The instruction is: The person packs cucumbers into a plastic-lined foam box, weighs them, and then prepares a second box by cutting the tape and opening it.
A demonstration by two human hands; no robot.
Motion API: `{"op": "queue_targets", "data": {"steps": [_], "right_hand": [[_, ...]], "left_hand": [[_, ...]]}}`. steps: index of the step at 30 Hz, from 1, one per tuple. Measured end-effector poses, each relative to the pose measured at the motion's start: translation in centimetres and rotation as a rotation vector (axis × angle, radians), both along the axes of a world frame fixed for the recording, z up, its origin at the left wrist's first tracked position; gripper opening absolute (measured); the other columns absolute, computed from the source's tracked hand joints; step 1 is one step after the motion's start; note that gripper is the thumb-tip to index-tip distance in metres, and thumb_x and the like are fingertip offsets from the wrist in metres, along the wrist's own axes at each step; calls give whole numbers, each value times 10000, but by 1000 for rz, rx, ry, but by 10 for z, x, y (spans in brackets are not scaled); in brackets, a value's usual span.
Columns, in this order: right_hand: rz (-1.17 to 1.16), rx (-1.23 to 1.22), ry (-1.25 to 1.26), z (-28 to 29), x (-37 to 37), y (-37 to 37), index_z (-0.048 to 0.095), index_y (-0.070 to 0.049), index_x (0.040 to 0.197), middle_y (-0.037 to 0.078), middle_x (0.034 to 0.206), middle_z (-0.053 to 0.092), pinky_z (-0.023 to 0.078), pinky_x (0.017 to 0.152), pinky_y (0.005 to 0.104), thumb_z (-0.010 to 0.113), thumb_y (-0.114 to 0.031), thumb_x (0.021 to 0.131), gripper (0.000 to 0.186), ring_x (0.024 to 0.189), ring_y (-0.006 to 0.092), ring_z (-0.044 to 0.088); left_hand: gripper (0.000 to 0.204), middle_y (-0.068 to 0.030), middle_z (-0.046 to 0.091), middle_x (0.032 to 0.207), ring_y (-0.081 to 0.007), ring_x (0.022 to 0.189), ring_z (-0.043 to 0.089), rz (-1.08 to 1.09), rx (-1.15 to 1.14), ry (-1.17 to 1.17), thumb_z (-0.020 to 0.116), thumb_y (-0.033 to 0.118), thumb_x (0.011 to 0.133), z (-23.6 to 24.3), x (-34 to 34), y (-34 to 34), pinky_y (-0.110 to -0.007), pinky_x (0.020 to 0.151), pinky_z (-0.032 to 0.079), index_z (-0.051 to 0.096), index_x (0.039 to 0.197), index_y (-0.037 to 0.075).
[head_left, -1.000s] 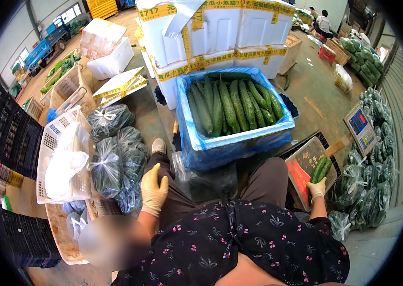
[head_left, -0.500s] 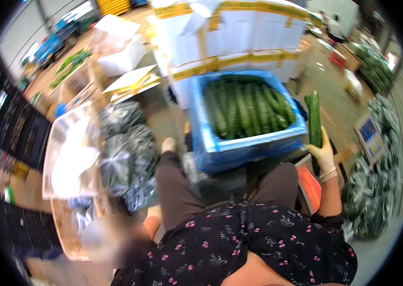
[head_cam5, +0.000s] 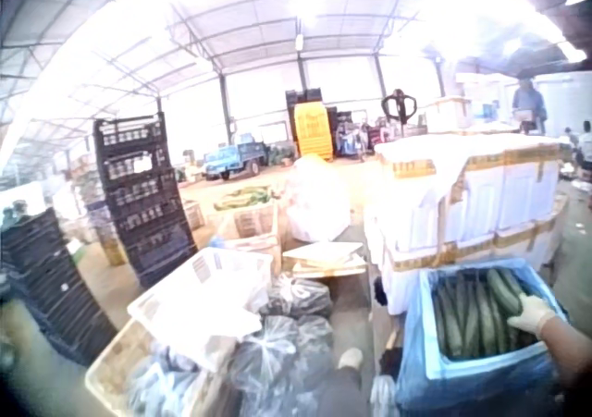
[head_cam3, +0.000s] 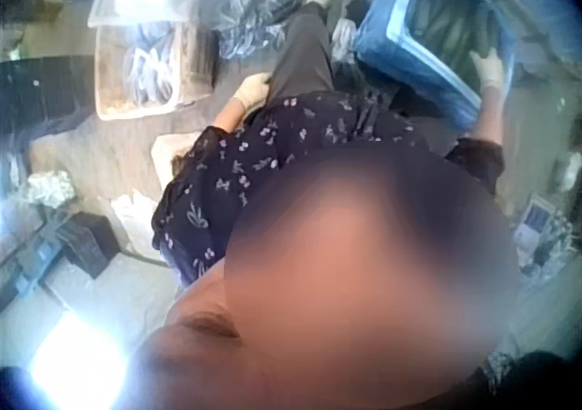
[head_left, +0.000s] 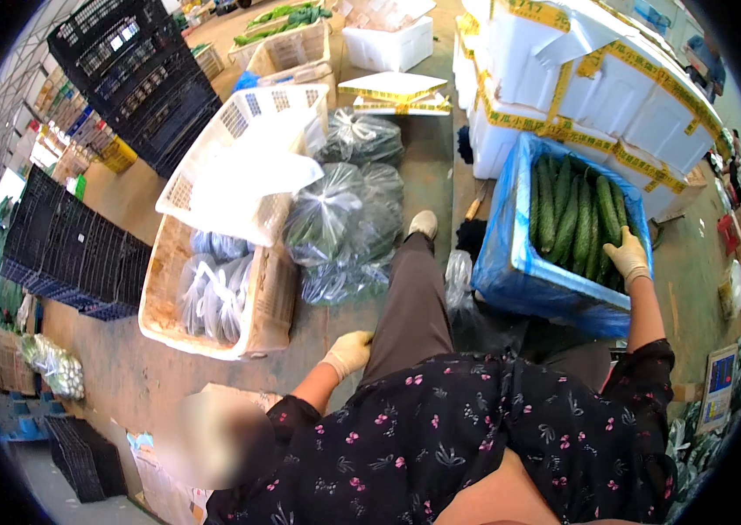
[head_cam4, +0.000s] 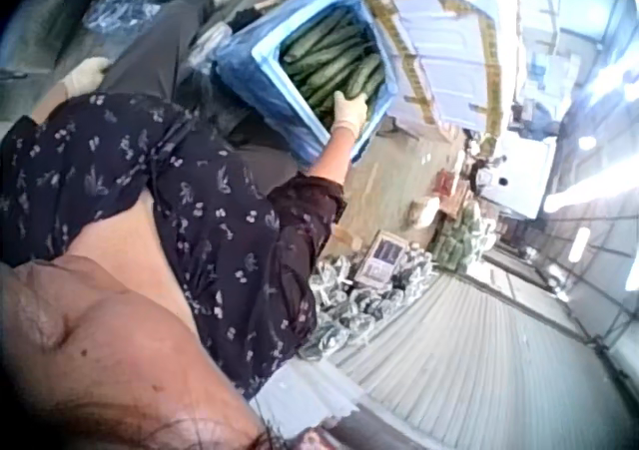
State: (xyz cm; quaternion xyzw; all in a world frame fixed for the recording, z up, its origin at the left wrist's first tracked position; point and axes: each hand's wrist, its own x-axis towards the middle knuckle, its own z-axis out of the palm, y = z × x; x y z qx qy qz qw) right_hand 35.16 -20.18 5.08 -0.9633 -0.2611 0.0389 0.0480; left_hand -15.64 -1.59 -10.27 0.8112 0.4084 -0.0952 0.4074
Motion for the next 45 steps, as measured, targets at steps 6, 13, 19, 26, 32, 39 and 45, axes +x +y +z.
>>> {"op": "queue_targets", "data": {"steps": [6, 13, 19, 26, 32, 39, 45], "right_hand": [[221, 174, -62, 7, -29, -21, 467, -10, 1269, 222, 1208, 519, 381, 960, 373, 644, -256, 749, 601, 1131, 349, 485], [378, 500, 220, -14, -90, -52, 519, 12, 1224, 143, 1210, 549, 385, 974, 321, 652, -93, 777, 478, 1130, 231, 515], [248, 653, 587, -16, -128, -61, 500, -16, 1260, 121, 1227, 539, 414, 946, 330, 618, -54, 817, 460, 1125, 216, 516], [312, 563, 606, 9, -155, -32, 492, -6, 1262, 87, 1176, 555, 428, 919, 298, 598, -31, 819, 456, 1065, 175, 536], [410, 565, 687, 14, -174, -4, 494, 4, 1253, 60, 1171, 558, 429, 906, 275, 581, -6, 809, 453, 1045, 150, 543], [403, 469, 765, 14, -180, -1, 502, 8, 1240, 108, 1168, 558, 410, 930, 316, 557, 15, 787, 456, 1066, 198, 535], [513, 447, 921, 23, -185, 32, 530, 14, 1208, 87, 1065, 602, 440, 880, 286, 552, -57, 834, 381, 967, 165, 571]], "left_hand": [[377, -166, 607, 1116, -303, 1074, 558, 87, -33, -209, 476, 281, 853, -12, 11, 20, -345, 917, 424, 593, 1134, 60], [374, -148, 635, 1057, -245, 1009, 596, 196, 199, -497, 544, 229, 847, 49, 5, 70, -318, 888, 447, 567, 1169, 40], [353, -183, 641, 990, -262, 917, 626, 495, 556, -546, 576, 203, 833, 103, -54, 138, -319, 831, 481, 580, 1122, 0], [406, -138, 629, 960, -188, 842, 582, 819, 587, -710, 617, 180, 806, 103, -104, 194, -301, 782, 465, 551, 1135, -49], [485, -141, 606, 1014, -203, 880, 555, 1026, 679, -750, 637, 215, 790, 70, -120, 222, -317, 813, 447, 513, 1175, -53], [140, -85, 574, 754, -202, 753, 544, 1003, 9, -1225, 505, 192, 888, 40, -68, 191, -310, 751, 439, 568, 855, 71], [329, -77, 627, 899, -158, 811, 575, 806, -17, -866, 538, 242, 901, -4, -71, 105, -260, 738, 462, 560, 1102, -18]]}}
